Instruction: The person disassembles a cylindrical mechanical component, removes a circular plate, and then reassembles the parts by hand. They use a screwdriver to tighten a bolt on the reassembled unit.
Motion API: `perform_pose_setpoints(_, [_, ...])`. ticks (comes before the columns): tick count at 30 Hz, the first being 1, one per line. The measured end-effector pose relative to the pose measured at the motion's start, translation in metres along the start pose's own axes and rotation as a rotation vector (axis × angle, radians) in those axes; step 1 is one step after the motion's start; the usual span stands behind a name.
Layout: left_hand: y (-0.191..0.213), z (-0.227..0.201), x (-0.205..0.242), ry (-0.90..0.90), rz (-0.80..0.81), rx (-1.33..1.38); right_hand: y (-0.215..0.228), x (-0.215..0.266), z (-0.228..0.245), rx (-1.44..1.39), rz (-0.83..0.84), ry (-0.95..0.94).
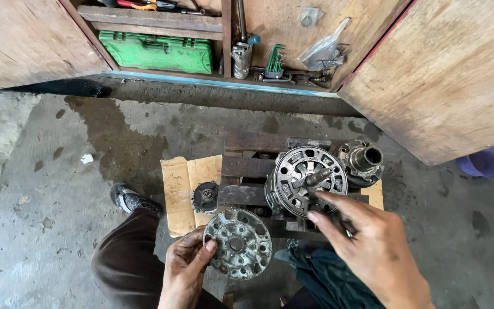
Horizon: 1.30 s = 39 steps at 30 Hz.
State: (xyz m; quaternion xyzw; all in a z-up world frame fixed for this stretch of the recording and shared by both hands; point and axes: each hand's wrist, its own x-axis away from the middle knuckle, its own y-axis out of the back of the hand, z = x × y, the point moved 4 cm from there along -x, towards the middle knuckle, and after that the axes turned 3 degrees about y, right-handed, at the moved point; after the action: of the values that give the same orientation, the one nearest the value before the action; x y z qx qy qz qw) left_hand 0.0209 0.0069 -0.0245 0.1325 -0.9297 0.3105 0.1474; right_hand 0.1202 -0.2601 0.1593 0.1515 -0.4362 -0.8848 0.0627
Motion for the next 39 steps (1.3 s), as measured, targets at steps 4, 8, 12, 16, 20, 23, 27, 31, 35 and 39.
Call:
perform_pose_setpoints(4, [0.005,0.005,-0.002,-0.016,0.014,-0.005,0.016,0.000,-0.010,0.023,-0.040,-0.105])
perform_pose_setpoints(8, [0.013,0.010,-0.010,-0.065,0.106,-0.014,0.013,-0.001,-0.033,-0.011,0.016,-0.100])
perform_pose_setpoints(12, [0.045,0.027,-0.026,-0.200,0.273,-0.153,0.007,-0.007,-0.029,-0.052,0.087,0.068])
perform_pose_setpoints(16, [0.072,0.035,-0.035,-0.180,0.266,-0.269,0.001,-0.006,-0.043,-0.083,0.133,0.007])
perform_pose_setpoints(20, [0.038,0.003,-0.024,-0.111,0.181,-0.210,0.003,-0.006,-0.045,-0.041,0.141,0.110])
perform_pose_setpoints(23, [0.015,-0.013,-0.020,-0.027,0.130,-0.183,0.002,-0.006,-0.049,-0.026,0.158,0.175])
perform_pose_setpoints(27, [0.011,-0.009,-0.021,-0.019,0.095,-0.070,0.002,-0.007,-0.050,-0.025,0.198,0.212])
perform_pose_setpoints(31, [0.004,-0.011,-0.022,0.013,0.076,-0.064,-0.001,-0.004,-0.053,-0.031,0.178,0.238])
perform_pose_setpoints(35, [0.007,-0.009,-0.022,-0.019,0.105,-0.020,-0.001,-0.004,-0.049,-0.004,0.164,0.253])
perform_pose_setpoints(39, [0.007,-0.012,-0.019,-0.005,0.049,-0.032,-0.002,-0.003,-0.051,-0.009,0.185,0.205])
